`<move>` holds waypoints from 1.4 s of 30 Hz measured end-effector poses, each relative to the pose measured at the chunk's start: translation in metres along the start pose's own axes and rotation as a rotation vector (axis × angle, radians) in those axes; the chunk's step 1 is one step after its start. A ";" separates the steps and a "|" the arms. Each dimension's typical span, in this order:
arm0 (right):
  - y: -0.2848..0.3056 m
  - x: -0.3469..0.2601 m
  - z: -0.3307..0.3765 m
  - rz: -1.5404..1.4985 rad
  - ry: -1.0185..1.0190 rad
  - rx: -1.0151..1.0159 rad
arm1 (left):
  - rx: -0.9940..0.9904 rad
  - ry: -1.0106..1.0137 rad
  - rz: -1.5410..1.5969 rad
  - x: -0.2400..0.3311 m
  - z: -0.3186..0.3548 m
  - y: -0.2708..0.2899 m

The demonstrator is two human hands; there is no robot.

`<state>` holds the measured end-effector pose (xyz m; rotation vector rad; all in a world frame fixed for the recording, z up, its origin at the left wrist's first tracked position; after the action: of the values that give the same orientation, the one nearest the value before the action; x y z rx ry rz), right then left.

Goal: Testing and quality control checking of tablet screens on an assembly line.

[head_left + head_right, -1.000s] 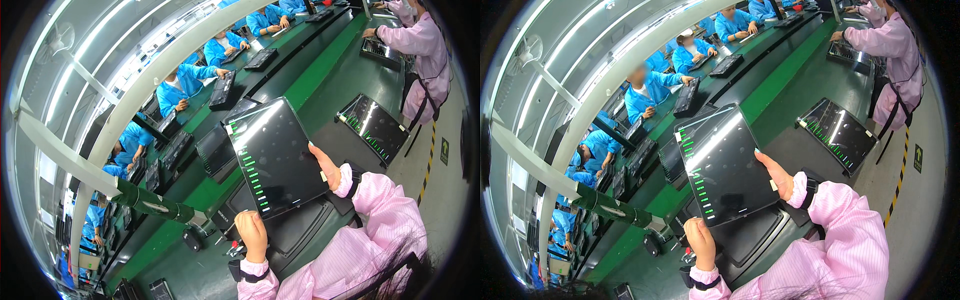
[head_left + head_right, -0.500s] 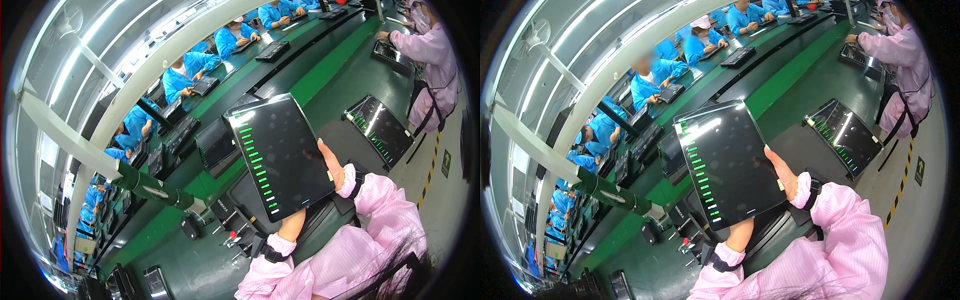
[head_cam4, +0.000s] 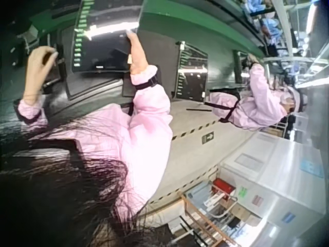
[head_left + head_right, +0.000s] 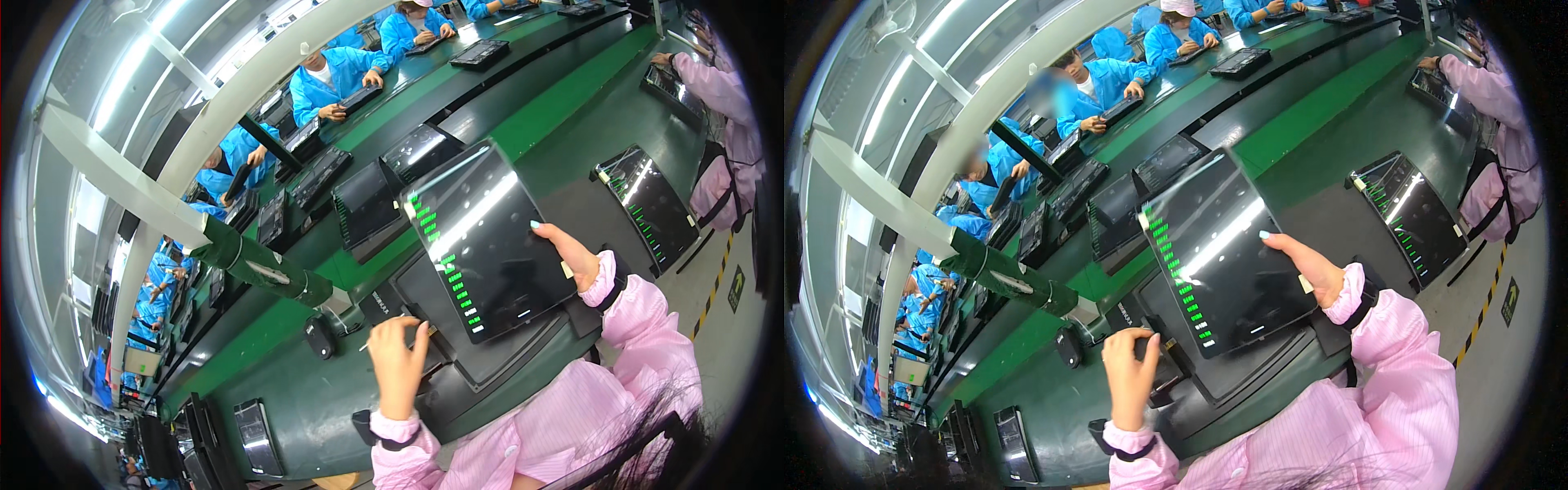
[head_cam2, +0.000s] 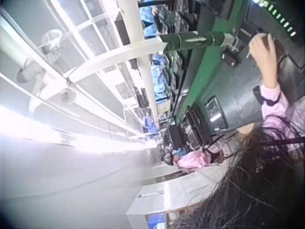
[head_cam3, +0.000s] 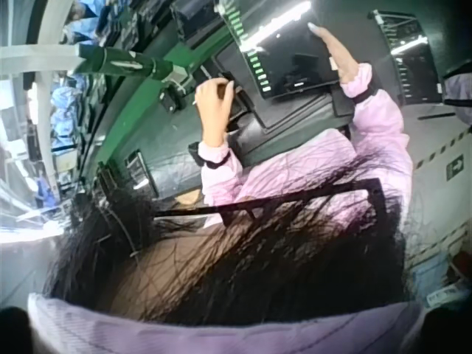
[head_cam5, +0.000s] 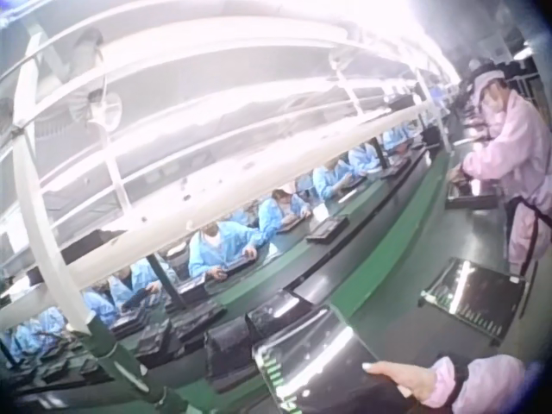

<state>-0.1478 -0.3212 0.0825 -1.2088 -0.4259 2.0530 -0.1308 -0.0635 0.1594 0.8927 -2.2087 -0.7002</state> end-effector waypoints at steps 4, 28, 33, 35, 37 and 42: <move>-0.003 0.017 -0.001 0.266 -0.036 0.048 | -0.087 -0.008 -0.041 -0.039 0.022 -0.002; -0.039 0.040 0.002 0.671 -0.082 0.042 | 0.247 -0.006 -0.066 -0.103 0.043 0.055; -0.016 0.029 -0.010 0.767 0.382 0.183 | 0.243 -0.058 -0.021 -0.099 0.039 0.047; -0.018 0.026 -0.026 0.752 0.541 0.196 | 0.262 -0.054 -0.053 -0.098 0.042 0.059; -0.026 0.009 -0.025 1.042 0.798 0.148 | 0.297 -0.054 -0.031 -0.094 0.039 0.058; -0.021 0.016 -0.026 1.188 0.756 0.172 | 0.295 -0.068 -0.033 -0.098 0.039 0.054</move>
<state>-0.1219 -0.2970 0.0723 -2.2784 1.0381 2.1251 -0.1262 0.0526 0.1347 1.0651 -2.4030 -0.4297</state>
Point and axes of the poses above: each hand's wrist, its own z-axis away from the middle knuckle, its own y-axis out of the back of the hand, x = y × z, the point moved 8 cm from there along -z, towards the middle knuckle, and after that the axes turned 15 degrees about x, right-handed, at the moved point
